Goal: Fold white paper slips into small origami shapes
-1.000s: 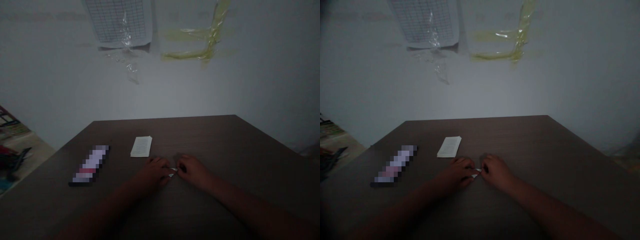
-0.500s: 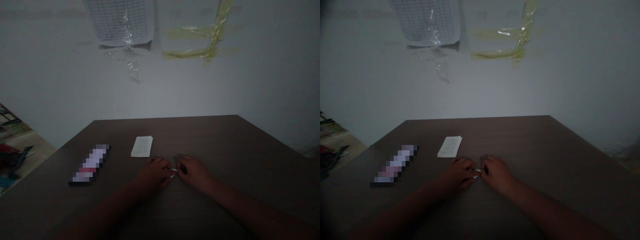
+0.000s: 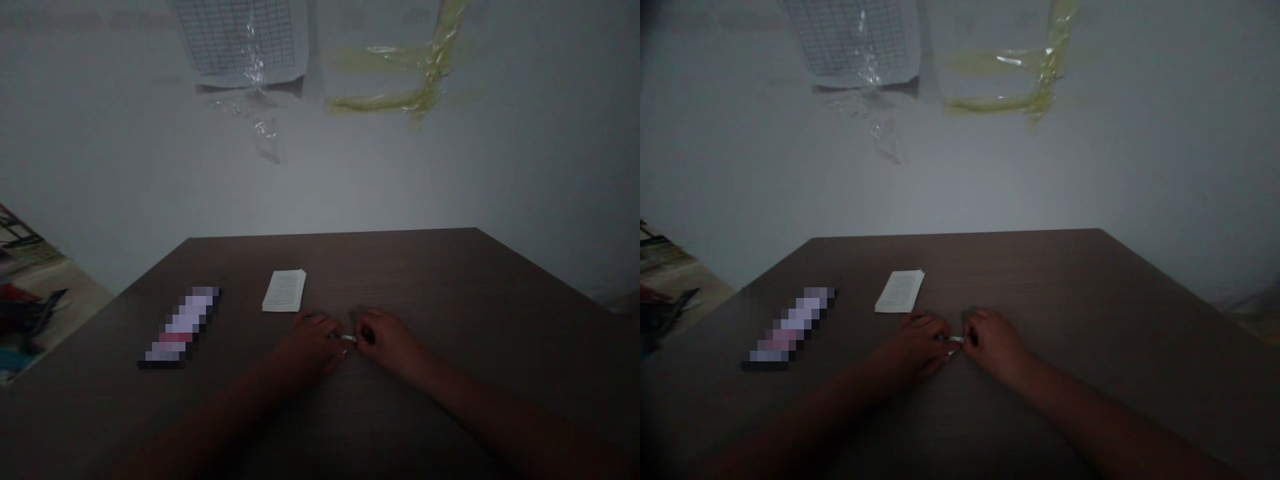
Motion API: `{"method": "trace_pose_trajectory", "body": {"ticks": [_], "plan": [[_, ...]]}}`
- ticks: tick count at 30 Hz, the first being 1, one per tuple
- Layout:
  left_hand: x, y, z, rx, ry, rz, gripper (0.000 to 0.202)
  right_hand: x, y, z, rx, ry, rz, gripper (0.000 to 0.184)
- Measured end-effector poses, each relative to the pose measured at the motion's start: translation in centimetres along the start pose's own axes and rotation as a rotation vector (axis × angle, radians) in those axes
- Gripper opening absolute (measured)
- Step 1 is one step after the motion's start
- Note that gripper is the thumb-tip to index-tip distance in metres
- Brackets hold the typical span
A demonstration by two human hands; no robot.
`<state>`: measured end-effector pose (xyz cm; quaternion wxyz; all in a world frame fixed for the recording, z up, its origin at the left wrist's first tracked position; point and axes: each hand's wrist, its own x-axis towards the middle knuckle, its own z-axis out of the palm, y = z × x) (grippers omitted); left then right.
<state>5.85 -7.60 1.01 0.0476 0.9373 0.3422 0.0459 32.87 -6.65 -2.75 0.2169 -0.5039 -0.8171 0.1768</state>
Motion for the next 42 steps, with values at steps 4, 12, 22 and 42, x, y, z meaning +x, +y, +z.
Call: {"method": "trace_pose_trajectory", "body": {"ticks": [4, 12, 22, 42], "plan": [[-0.2, 0.4, -0.6, 0.005, 0.003, -0.007, 0.03, -0.1, 0.1, -0.3, -0.004, -0.006, -0.044, 0.016], [-0.2, -0.6, -0.9, -0.031, -0.079, 0.051, 0.045, -0.4, 0.6, -1.0, 0.107, 0.01, -0.143, 0.015], [-0.3, -1.2, -1.5, -0.274, -0.092, 0.194, 0.023, 0.1, 3.6, 0.1, 0.121, 0.089, -0.24, 0.051], [0.1, -2.3, -1.1, -0.182, -0.021, 0.021, 0.012, 0.0, 1.1, -1.2, 0.078, -0.057, -0.302, 0.034]]}}
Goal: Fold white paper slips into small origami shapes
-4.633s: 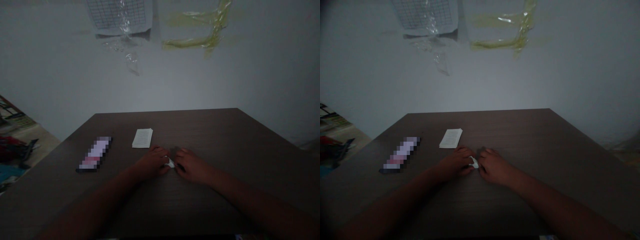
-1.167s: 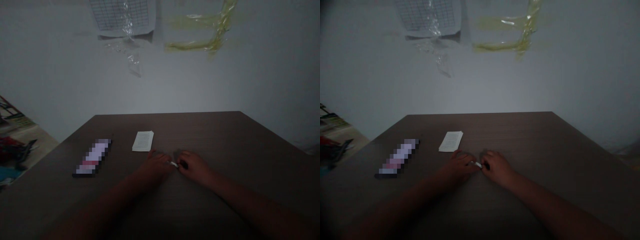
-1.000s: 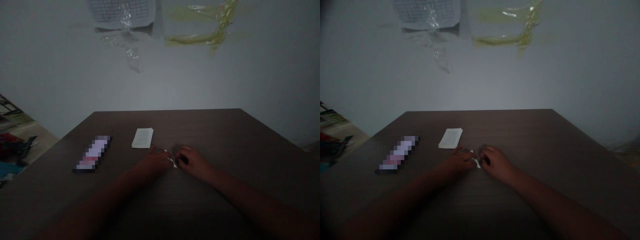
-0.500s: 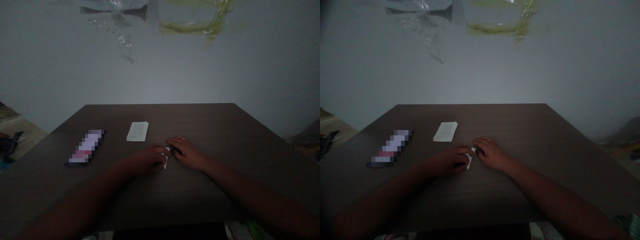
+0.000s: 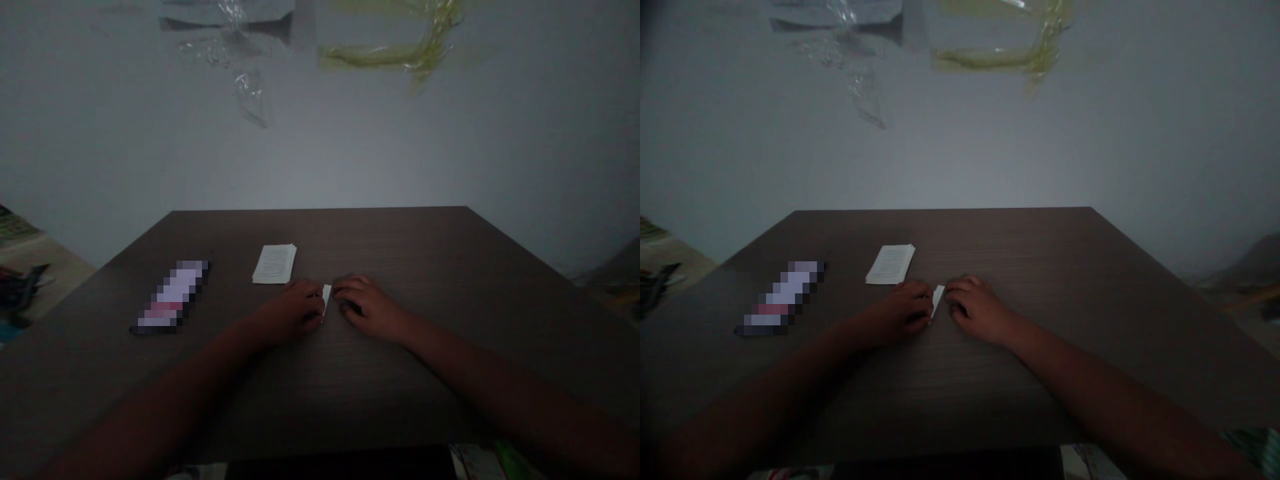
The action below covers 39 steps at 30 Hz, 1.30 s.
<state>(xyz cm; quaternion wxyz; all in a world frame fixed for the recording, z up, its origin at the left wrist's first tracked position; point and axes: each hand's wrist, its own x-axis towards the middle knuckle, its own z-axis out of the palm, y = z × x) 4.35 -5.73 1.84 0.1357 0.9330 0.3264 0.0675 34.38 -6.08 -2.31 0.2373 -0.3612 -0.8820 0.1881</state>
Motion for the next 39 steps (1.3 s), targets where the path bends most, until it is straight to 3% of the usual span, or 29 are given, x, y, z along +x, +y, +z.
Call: {"method": "trace_pose_trajectory", "body": {"ticks": [10, 14, 17, 20, 24, 29, 33, 39], "plan": [[-0.2, 0.5, -0.4, 0.011, 0.015, 0.024, 0.02, -0.1, 0.2, 0.5, -0.028, 0.032, 0.028, 0.031], [0.0, 0.0, 0.0, 0.001, 0.03, 0.038, 0.023, 0.0, 0.8, 0.8, -0.03, 0.042, 0.009, 0.035], [0.4, -0.7, 0.6, -0.01, 0.027, 0.085, 0.012, 0.1, 1.4, 1.0, -0.017, 0.054, -0.028, 0.03], [0.7, -1.1, 1.0, -0.03, 0.053, 0.088, 0.017, 0.0, 1.8, 1.2, 0.004, 0.083, -0.037, 0.026], [0.5, -1.3, 1.5, -0.075, 0.078, 0.088, 0.018, 0.0, 1.8, 1.3, 0.073, 0.138, 0.018, 0.021], [0.1, -2.0, 2.3, -0.077, 0.086, 0.103, 0.033, 0.2, 1.4, 0.8, 0.192, 0.167, 0.145, 0.013], [-0.1, -2.6, 2.5, -0.039, 0.06, 0.117, 0.043, 0.5, 1.1, 0.5, 0.254, 0.145, 0.247, 0.017], [-0.1, -3.0, 2.5, -0.01, 0.036, 0.139, 0.054, 0.8, 1.1, 0.3, 0.306, 0.136, 0.278, 0.024]]}}
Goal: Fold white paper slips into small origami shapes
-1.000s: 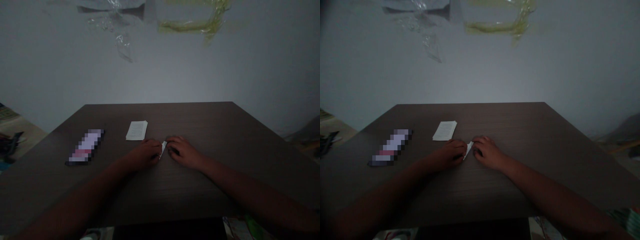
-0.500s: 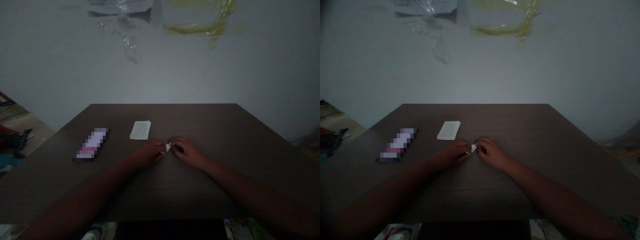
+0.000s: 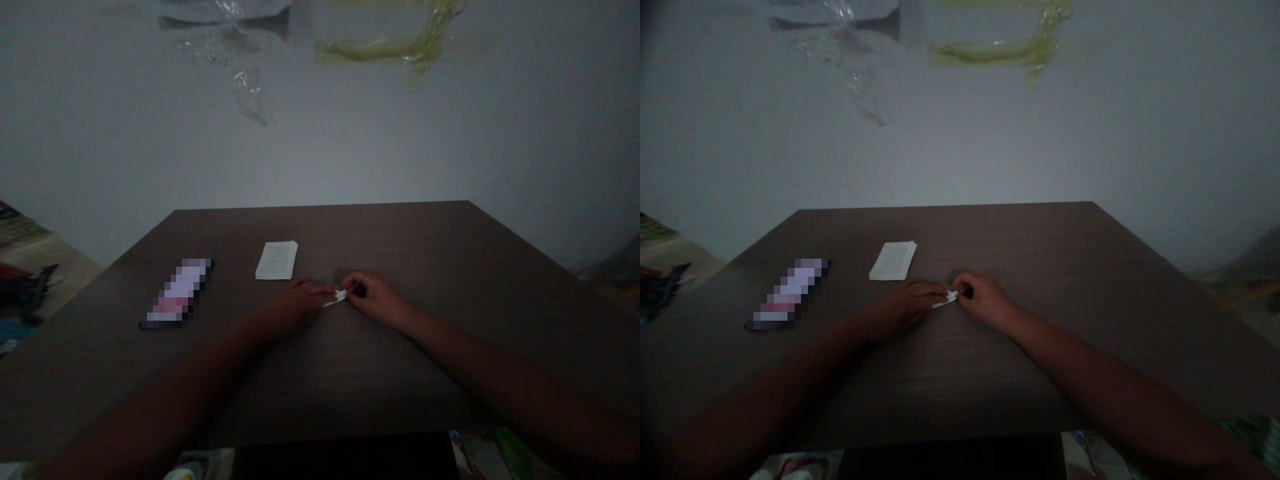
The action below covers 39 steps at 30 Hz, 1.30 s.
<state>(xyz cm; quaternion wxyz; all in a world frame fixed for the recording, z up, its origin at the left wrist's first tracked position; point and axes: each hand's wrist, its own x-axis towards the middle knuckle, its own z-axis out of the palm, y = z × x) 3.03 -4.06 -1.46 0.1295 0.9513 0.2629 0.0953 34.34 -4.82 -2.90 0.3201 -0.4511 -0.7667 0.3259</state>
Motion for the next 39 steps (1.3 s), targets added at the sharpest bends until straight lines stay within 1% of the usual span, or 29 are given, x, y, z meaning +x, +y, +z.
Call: {"method": "trace_pose_trajectory", "body": {"ticks": [3, 7, 11, 14, 20, 26, 30, 34, 36, 39], "plan": [[0.1, 0.1, -0.1, 0.006, -0.008, 0.0, 0.057, 0.0, 0.0, 0.0, -0.013, -0.021, -0.004, 0.025], [0.3, 0.4, -0.3, 0.044, -0.051, -0.023, 0.064, -0.1, -0.2, 0.0, -0.062, -0.047, -0.04, 0.028], [0.2, 0.4, -0.2, 0.102, -0.082, 0.004, 0.072, -0.1, -0.3, 0.1, -0.108, -0.06, -0.066, 0.028], [0.2, 0.3, 0.0, 0.129, -0.089, 0.014, 0.07, -0.3, -0.4, 0.1, -0.153, -0.067, -0.09, 0.029], [0.3, 0.5, -0.1, 0.108, -0.1, -0.03, 0.069, -0.6, -0.6, 0.0, -0.193, -0.096, -0.137, 0.028], [0.5, 1.2, -0.3, 0.126, -0.11, -0.059, 0.063, -0.8, -1.2, -1.1, -0.193, -0.141, -0.153, 0.028], [0.8, 2.0, -0.2, 0.132, -0.077, -0.069, 0.065, -0.6, -1.0, -2.1, -0.066, -0.153, -0.067, 0.028], [0.8, 2.8, -0.5, 0.146, -0.021, -0.077, 0.069, 0.0, -0.4, -2.5, 0.104, -0.176, 0.056, 0.022], [0.8, 2.9, -0.6, 0.159, -0.026, -0.053, 0.069, 0.4, -0.2, -2.5, 0.163, -0.195, 0.102, 0.022], [0.8, 2.6, -0.6, 0.176, -0.032, -0.006, 0.066, 0.6, -0.2, -2.5, 0.201, -0.222, 0.118, 0.024]]}}
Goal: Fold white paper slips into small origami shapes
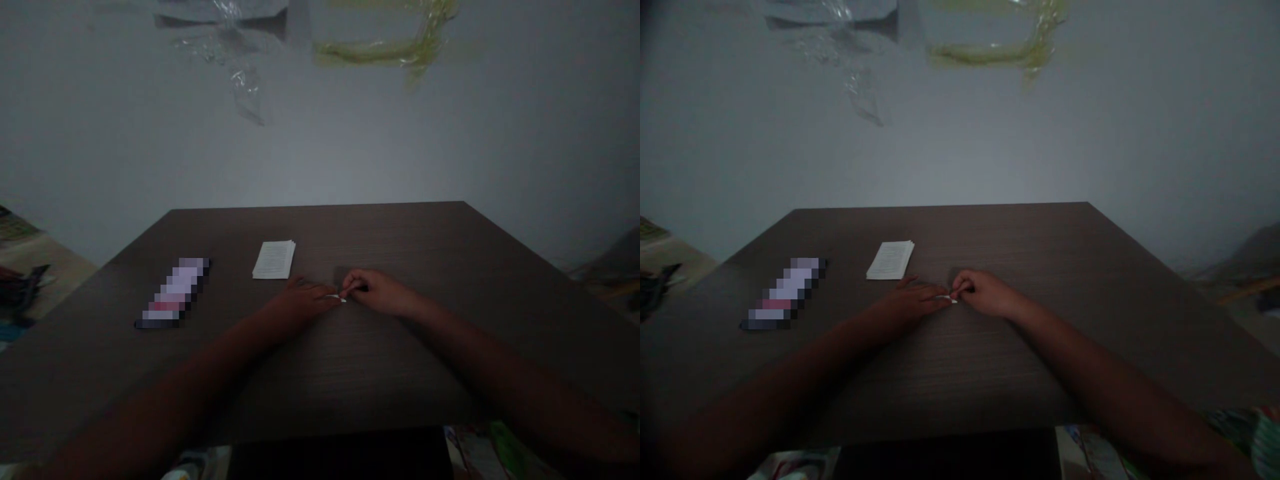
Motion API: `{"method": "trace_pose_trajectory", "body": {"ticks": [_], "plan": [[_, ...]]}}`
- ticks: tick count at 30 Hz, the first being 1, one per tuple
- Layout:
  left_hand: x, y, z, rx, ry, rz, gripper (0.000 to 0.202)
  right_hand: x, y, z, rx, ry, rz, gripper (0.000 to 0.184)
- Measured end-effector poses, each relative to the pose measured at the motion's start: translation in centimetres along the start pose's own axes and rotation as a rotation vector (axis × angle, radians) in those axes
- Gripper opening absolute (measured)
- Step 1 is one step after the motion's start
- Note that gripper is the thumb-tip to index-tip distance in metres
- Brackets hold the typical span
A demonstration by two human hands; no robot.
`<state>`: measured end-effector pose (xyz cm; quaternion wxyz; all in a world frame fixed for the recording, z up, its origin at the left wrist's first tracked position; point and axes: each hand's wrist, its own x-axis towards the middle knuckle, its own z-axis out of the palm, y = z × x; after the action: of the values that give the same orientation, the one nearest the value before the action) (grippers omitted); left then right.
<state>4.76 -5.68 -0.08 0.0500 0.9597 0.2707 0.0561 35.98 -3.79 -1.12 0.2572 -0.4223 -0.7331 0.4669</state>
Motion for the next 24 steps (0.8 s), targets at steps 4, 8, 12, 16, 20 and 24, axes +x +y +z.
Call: {"method": "trace_pose_trajectory", "body": {"ticks": [4, 8, 12, 16, 20, 24], "plan": [[0.0, -0.5, 0.3, 0.005, -0.015, 0.024, 0.073, -0.1, -0.3, 0.0, -0.028, -0.022, -0.026, 0.028], [0.0, -0.6, 0.6, 0.0, -0.027, 0.009, 0.075, -0.2, -0.5, 0.1, -0.092, -0.034, -0.083, 0.029], [0.1, -0.4, 0.6, 0.006, -0.025, 0.013, 0.072, -0.3, -0.4, 0.2, -0.106, -0.021, -0.094, 0.031], [0.0, -0.2, 0.0, -0.004, -0.053, 0.011, 0.068, 0.0, 0.0, 0.3, -0.068, -0.016, -0.071, 0.027], [0.0, -0.2, -0.1, -0.045, -0.017, 0.016, 0.066, 0.3, 0.6, 0.7, -0.049, 0.019, -0.059, 0.019], [0.2, -0.8, 0.6, -0.069, -0.015, 0.054, 0.062, 0.5, 0.9, 1.3, -0.077, 0.044, -0.109, 0.016]]}}
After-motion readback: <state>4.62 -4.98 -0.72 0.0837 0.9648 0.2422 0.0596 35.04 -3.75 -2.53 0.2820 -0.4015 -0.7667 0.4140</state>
